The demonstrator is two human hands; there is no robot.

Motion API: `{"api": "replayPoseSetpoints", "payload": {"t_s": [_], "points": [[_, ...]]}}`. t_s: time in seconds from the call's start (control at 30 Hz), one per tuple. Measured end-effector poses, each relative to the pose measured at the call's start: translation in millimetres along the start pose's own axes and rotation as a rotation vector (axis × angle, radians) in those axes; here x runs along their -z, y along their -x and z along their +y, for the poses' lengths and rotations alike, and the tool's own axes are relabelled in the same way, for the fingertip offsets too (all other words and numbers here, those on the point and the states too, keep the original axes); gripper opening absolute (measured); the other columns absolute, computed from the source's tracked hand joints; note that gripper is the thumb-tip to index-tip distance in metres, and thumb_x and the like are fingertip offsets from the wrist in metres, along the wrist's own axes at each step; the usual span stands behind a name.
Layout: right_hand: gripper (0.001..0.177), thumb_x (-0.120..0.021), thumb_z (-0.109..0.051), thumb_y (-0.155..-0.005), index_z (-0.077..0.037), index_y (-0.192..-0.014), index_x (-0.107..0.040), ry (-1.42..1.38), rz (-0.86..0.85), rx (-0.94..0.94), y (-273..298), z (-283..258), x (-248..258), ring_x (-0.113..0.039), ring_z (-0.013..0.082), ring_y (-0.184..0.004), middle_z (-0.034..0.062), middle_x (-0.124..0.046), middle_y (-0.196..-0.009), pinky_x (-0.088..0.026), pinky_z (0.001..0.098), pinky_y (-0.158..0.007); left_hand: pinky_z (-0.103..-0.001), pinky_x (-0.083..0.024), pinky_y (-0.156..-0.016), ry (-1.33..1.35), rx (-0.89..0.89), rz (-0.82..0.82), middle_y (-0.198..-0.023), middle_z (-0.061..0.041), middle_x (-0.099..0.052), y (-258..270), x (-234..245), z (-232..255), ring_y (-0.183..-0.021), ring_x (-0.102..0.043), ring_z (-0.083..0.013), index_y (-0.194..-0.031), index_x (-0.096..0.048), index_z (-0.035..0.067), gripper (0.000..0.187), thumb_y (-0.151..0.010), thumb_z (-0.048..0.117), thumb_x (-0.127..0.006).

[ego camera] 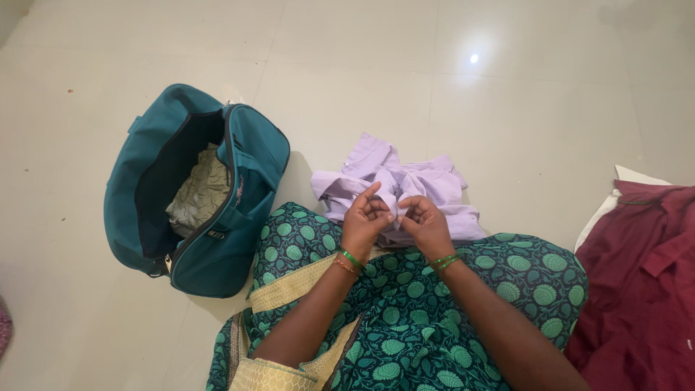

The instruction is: The person folds a shirt on the floor and then places it into a blue bag.

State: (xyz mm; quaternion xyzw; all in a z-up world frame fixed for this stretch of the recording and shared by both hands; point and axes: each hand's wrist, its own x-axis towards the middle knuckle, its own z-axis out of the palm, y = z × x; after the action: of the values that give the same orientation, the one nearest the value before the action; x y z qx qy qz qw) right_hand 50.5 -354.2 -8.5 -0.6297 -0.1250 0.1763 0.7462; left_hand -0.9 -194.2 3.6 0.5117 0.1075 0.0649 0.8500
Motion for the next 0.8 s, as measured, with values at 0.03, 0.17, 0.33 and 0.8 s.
{"api": "replayPoseSetpoints", "payload": {"t_s": [0.03, 0.17, 0.33, 0.8], "points": [[0.029, -0.068, 0.007, -0.087, -0.002, -0.114, -0.064, 0.003, -0.002, -0.002, 1, -3, -1, -0.059, 0.0053, -0.074, -0.0013, -0.064, -0.084, -0.050, 0.0194, -0.067, -0.023, -0.057, -0.080, 0.003, 0.000, 0.002, -0.100, -0.004, -0.063, 1, -3, -1, -0.089, -0.064, -0.0098, -0.154, -0.045, 0.002, 0.077, -0.082, -0.012, -0.071], [0.032, -0.063, 0.005, -0.087, -0.005, -0.116, -0.069, 0.260, 0.026, 0.126, 10, -26, -6, -0.056, 0.0076, -0.077, 0.0002, -0.062, -0.093, -0.048, 0.0220, -0.068, -0.021, -0.054, -0.070, -0.472, -0.177, 0.097, -0.096, -0.002, -0.061, 14, -14, 15, -0.080, -0.060, -0.0091, -0.160, -0.037, 0.007, 0.089, -0.078, -0.011, -0.068], [0.039, -0.059, 0.005, -0.083, -0.012, -0.114, -0.076, 0.811, -0.173, 0.462, 13, -51, -16, -0.059, 0.0203, -0.084, 0.0074, -0.054, -0.091, -0.052, 0.0330, -0.074, -0.022, -0.056, -0.067, -0.643, -0.187, 0.138, -0.102, -0.003, -0.056, 35, -23, 39, -0.080, -0.061, -0.0085, -0.160, -0.023, 0.013, 0.099, -0.076, -0.012, -0.067], [0.011, -0.065, -0.005, -0.083, -0.005, -0.095, -0.064, 0.745, -0.083, 0.270, 18, -27, -13, -0.067, 0.0256, -0.077, 0.0111, -0.065, -0.089, -0.054, 0.0362, -0.069, -0.025, -0.055, -0.064, 0.055, 0.212, 0.142, -0.091, 0.000, -0.060, 34, 35, -27, -0.071, -0.062, -0.0112, -0.139, -0.056, -0.004, 0.059, -0.082, -0.012, -0.071]]}}
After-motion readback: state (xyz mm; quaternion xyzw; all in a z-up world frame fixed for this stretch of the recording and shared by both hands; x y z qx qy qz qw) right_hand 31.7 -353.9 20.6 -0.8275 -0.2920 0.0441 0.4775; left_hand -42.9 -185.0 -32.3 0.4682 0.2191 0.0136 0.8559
